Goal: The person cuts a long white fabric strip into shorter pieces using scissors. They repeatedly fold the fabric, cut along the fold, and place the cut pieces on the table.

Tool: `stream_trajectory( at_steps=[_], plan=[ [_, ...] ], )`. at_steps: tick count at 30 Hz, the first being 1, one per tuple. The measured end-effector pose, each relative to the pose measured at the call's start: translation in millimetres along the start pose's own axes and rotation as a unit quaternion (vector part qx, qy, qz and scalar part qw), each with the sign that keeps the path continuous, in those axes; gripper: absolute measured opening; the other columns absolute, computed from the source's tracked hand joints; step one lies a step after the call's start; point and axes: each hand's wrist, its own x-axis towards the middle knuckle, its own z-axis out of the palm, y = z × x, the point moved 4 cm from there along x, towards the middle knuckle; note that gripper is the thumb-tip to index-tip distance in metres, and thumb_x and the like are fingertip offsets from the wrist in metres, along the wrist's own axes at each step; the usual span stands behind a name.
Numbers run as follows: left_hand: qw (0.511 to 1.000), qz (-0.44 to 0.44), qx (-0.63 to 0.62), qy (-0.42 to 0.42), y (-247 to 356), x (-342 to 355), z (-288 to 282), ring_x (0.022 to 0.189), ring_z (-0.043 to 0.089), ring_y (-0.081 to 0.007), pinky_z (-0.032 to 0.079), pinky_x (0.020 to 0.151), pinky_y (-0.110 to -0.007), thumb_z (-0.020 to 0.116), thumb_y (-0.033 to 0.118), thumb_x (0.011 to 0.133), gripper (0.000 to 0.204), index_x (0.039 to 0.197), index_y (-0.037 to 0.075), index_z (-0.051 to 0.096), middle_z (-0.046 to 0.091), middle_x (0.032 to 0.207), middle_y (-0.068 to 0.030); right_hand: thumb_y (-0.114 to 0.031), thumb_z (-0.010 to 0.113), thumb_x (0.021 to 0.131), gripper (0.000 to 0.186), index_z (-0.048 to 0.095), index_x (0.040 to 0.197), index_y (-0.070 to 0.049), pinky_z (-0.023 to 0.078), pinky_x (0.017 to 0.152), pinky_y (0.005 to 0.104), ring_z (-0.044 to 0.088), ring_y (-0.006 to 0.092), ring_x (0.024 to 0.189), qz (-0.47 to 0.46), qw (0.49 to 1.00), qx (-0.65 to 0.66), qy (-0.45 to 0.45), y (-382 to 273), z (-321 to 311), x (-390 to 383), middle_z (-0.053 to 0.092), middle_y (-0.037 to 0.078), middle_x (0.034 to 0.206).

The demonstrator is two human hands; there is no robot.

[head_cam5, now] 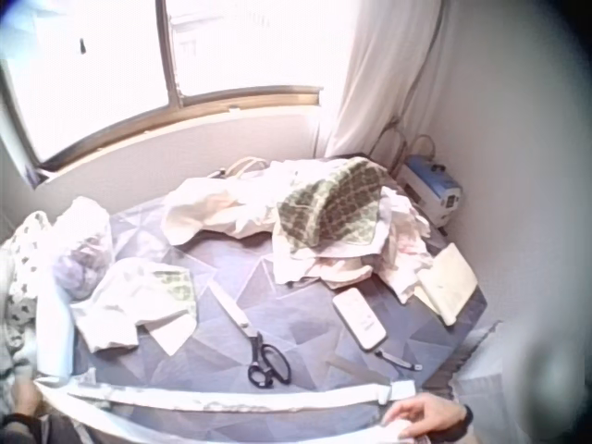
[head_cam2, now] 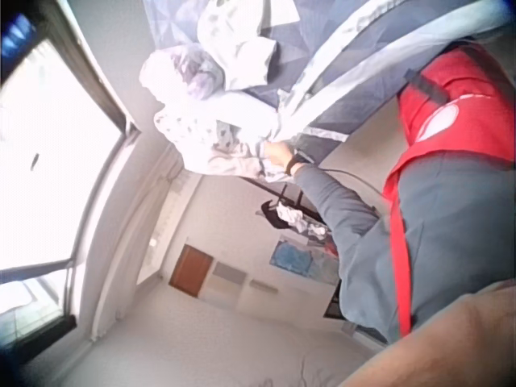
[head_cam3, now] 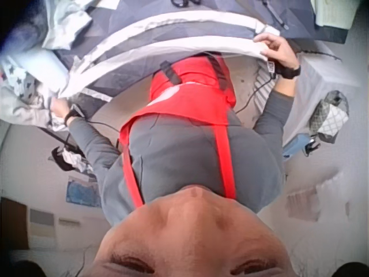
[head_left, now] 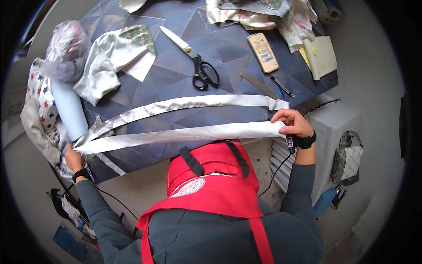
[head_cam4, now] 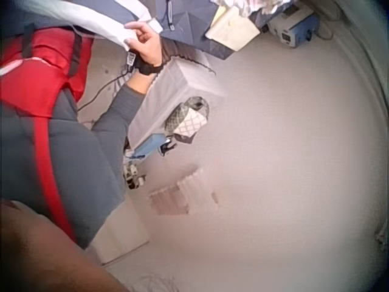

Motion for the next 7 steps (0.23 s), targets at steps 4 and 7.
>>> stream_trajectory(
  at_steps=[4,7],
  plan=[
    [0.993,-0.096,0.051,-0.039,-60,-1,-9,0.105,0.067,-0.0458,0.053,0.084,-0.056,0.057,0.021,0.093,0.023,0.112,0.007,0.06,0.071,0.112,-0.0226,-0.005,0.076,0.086,0.03,0.067,0.115,0.0,0.05,0.079,0.0202,0.065,0.007,0.091,0.004,0.999,-0.035,-0.034,-5,24,43,0.069,0.002,0.103],
    [0.983,0.068,0.119,-0.125,-22,-9,-20,0.132,0.056,-0.0353,0.047,0.107,-0.05,0.08,0.034,0.082,0.082,0.151,0.016,0.041,0.057,0.143,-0.0215,-0.005,0.071,0.094,0.027,0.065,0.119,0.0,0.051,0.09,0.0235,0.064,0.0085,0.105,-0.021,0.995,-0.07,-0.063,0,48,72,0.068,0.003,0.112]
  ],
)
